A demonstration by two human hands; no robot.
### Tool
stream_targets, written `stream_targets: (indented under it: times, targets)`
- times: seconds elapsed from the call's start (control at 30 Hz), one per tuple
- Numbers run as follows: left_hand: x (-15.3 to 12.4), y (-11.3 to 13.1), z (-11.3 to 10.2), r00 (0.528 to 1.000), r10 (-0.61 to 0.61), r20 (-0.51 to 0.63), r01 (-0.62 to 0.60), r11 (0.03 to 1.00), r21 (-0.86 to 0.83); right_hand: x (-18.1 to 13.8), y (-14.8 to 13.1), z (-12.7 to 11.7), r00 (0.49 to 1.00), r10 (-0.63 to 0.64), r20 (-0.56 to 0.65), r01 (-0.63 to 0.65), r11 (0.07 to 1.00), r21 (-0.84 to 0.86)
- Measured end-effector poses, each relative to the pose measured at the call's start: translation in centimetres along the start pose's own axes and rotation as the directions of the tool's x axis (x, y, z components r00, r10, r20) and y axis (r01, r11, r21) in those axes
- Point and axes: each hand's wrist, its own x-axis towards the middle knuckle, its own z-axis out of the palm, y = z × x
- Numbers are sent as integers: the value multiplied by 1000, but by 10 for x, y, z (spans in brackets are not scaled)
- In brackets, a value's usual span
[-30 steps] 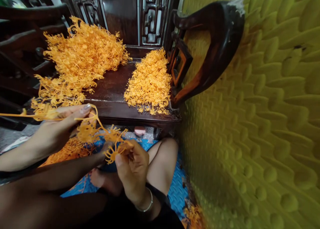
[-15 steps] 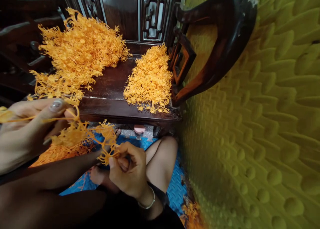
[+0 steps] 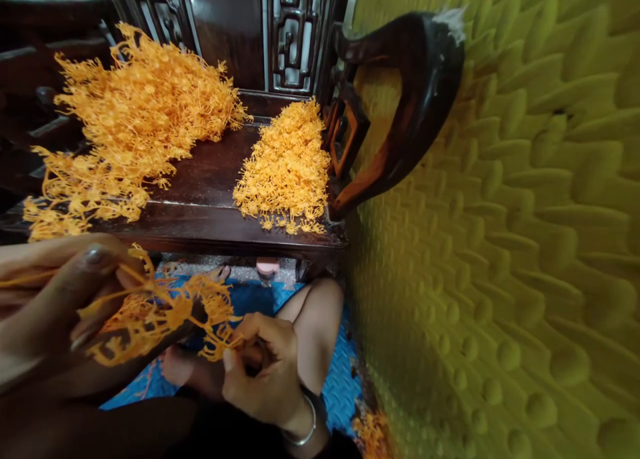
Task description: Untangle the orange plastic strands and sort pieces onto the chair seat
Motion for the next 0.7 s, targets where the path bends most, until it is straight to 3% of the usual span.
stream_targets:
  times: [0.17,0.37,0.53,0.6,0.7]
  targets:
    - [10,-4,14,999,23,36,-19,995,-95,-8,4,-8,997,-5,-83,-4,995,-99]
    - [18,-3,33,995,69,71,-55,981,-186,-4,-3,-16,933,-239,-270,117,909,-401]
    - [22,-3,41,995,48,90,-23,965,-262,-6,3,-25,933,-295,-207,145,834,-532]
    - [24,-6,41,992,92,85,-68,965,-253,-13,9,-29,934,-306,-181,156,810,-565]
    - [25,-13,43,986,158,48,-147,974,-170,-22,16,-30,906,-345,-246,132,781,-611]
